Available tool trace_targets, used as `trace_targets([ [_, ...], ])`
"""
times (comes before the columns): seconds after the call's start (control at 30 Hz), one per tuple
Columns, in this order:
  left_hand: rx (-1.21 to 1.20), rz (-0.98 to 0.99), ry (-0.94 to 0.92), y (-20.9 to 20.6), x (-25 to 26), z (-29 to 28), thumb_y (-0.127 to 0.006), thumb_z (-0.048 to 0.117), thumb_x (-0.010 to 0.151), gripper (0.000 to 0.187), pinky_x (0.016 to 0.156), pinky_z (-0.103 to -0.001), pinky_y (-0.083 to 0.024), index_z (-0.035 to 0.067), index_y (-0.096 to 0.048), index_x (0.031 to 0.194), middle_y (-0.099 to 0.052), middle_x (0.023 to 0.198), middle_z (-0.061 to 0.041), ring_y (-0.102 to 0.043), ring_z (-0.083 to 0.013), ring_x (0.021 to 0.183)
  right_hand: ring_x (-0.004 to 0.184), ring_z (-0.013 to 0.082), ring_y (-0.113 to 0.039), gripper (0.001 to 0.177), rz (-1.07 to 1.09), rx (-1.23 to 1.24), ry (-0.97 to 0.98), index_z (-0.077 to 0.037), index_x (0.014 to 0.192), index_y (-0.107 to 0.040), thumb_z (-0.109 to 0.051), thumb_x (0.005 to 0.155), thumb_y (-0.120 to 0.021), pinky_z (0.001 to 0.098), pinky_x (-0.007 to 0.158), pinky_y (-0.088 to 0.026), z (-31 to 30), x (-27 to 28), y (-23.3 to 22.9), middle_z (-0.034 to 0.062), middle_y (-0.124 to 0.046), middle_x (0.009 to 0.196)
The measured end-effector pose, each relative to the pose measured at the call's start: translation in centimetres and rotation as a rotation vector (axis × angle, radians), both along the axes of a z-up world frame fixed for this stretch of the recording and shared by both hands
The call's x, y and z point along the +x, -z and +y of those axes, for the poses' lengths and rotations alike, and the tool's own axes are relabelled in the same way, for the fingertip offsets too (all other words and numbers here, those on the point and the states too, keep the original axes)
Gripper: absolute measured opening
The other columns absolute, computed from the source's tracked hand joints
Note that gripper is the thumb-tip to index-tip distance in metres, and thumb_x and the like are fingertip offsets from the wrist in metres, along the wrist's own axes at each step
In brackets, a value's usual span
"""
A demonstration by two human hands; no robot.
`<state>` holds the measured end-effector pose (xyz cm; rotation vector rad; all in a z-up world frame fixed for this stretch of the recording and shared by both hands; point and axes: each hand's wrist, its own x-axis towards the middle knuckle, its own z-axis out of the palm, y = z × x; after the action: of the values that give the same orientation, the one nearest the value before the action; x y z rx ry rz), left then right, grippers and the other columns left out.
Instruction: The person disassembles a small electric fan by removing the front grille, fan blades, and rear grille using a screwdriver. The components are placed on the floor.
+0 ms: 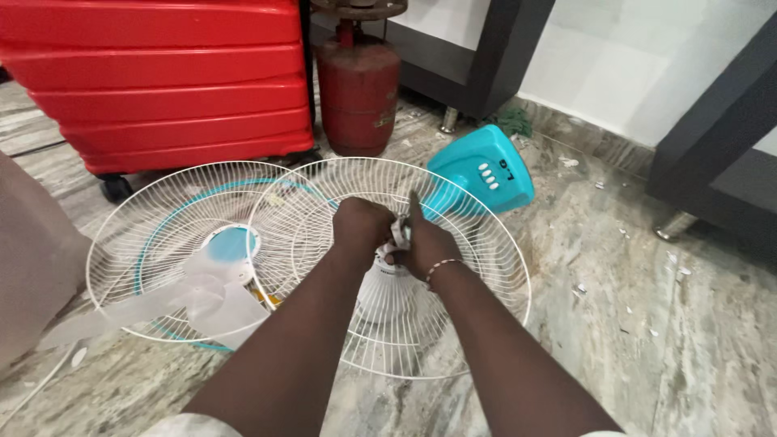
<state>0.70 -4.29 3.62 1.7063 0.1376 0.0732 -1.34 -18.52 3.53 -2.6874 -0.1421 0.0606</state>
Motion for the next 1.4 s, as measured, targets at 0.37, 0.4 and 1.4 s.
trace_targets([
  [0.37, -0.715, 0.250, -0.159, 3.2, 3.3, -0.6, -0.057, -0.004, 0.087, 0.013, 0.050, -0.036, -0.058, -0.009, -0.064, 0.079, -0.068, 0.071, -0.018, -0.069, -0.0271, 0.057, 0.120, 0.0273, -0.069, 0.080, -0.029, 0.265, 0.036, -0.009, 0.140, -0.051, -0.038, 0.076, -0.090, 0.0376, 0.101, -0.053, -0.8, 0.1, 2.9, 0.0109, -0.070, 0.129],
  [0.4, -0.667, 0.184, -0.108, 3.3, 3.6, -0.7, -0.061, -0.001, 0.088, 0.012, 0.048, -0.035, -0.054, -0.009, -0.066, 0.081, -0.067, 0.071, -0.017, -0.066, -0.0254, 0.056, 0.117, 0.0269, -0.071, 0.072, -0.042, 0.302, -0.033, -0.009, 0.137, -0.055, -0.034, 0.077, -0.087, 0.0374, 0.099, -0.055, -0.8, 0.6, 2.9, 0.0102, -0.072, 0.127],
  [1.4, -0.342, -0.068, -0.204, -3.2, -6.2, 20.6, -0.074, 0.026, 0.096, 0.033, 0.069, -0.034, -0.060, -0.005, -0.071, 0.107, -0.070, 0.091, -0.012, -0.068, -0.0181, 0.078, 0.152, 0.0375, -0.031, 0.093, 0.167, -0.207, 0.049, -0.023, 0.159, -0.034, -0.079, 0.087, -0.046, 0.0738, 0.120, -0.010, 5.5, -2.7, -0.8, 0.0130, -0.016, 0.169],
])
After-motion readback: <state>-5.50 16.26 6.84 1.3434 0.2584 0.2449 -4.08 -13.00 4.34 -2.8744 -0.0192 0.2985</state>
